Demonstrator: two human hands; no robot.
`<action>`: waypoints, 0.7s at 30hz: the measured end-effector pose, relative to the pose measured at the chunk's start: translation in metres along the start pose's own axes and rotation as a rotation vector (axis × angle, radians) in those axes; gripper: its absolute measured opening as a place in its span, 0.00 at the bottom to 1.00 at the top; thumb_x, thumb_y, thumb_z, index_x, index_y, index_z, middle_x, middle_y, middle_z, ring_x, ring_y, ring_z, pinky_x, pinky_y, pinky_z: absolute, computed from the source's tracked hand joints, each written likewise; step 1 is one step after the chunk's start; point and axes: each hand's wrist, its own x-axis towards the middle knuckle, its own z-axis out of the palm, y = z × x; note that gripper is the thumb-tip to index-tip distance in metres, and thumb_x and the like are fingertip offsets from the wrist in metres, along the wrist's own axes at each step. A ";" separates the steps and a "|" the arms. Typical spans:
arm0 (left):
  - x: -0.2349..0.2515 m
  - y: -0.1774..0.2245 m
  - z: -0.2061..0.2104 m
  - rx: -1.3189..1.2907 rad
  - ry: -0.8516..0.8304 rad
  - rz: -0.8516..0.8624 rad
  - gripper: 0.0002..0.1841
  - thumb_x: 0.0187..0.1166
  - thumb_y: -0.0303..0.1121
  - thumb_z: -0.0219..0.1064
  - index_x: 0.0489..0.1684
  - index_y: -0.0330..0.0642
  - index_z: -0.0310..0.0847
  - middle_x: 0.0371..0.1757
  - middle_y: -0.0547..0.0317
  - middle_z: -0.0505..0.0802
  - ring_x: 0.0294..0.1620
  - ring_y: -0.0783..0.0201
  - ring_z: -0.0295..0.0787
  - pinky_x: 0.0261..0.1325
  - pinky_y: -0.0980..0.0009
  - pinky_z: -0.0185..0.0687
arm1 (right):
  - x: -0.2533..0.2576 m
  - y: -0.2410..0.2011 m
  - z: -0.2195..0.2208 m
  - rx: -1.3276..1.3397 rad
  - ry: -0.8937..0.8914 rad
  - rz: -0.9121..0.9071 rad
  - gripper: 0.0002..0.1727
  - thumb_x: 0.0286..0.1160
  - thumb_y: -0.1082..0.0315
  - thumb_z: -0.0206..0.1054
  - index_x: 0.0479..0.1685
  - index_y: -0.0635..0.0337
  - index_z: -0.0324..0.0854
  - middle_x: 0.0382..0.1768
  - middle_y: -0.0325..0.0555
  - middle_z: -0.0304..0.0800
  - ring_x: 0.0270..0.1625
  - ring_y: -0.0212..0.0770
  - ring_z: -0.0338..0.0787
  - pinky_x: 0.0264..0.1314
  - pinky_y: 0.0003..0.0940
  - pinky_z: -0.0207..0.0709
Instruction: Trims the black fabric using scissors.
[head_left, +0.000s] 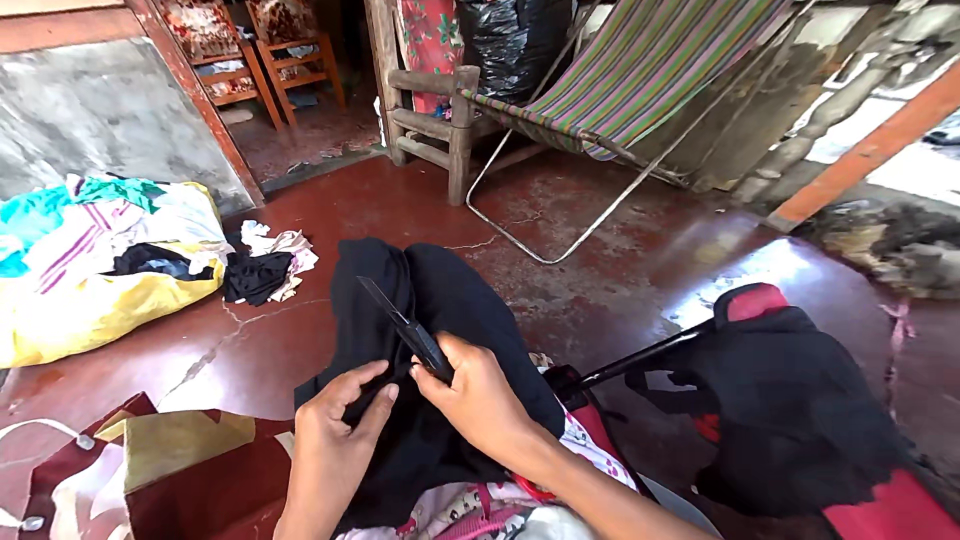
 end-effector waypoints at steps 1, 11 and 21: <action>0.002 -0.001 -0.001 -0.044 -0.012 -0.008 0.13 0.76 0.41 0.72 0.50 0.46 0.95 0.43 0.68 0.97 0.45 0.76 0.94 0.51 0.78 0.91 | -0.001 -0.001 -0.001 0.028 -0.004 0.006 0.08 0.75 0.61 0.72 0.40 0.54 0.84 0.29 0.37 0.84 0.28 0.28 0.83 0.31 0.24 0.79; 0.006 0.001 -0.004 -0.087 -0.026 -0.022 0.10 0.80 0.42 0.67 0.41 0.52 0.93 0.42 0.70 0.92 0.48 0.73 0.88 0.51 0.77 0.85 | 0.000 -0.002 0.003 0.062 0.011 -0.023 0.07 0.76 0.61 0.72 0.39 0.54 0.84 0.30 0.36 0.84 0.27 0.27 0.82 0.29 0.22 0.78; 0.007 0.009 -0.002 -0.340 0.084 -0.171 0.06 0.74 0.33 0.72 0.37 0.41 0.94 0.32 0.58 0.95 0.34 0.66 0.93 0.38 0.75 0.89 | -0.044 -0.020 -0.005 0.367 -0.159 0.109 0.20 0.90 0.53 0.55 0.60 0.61 0.78 0.41 0.42 0.84 0.32 0.33 0.89 0.33 0.33 0.91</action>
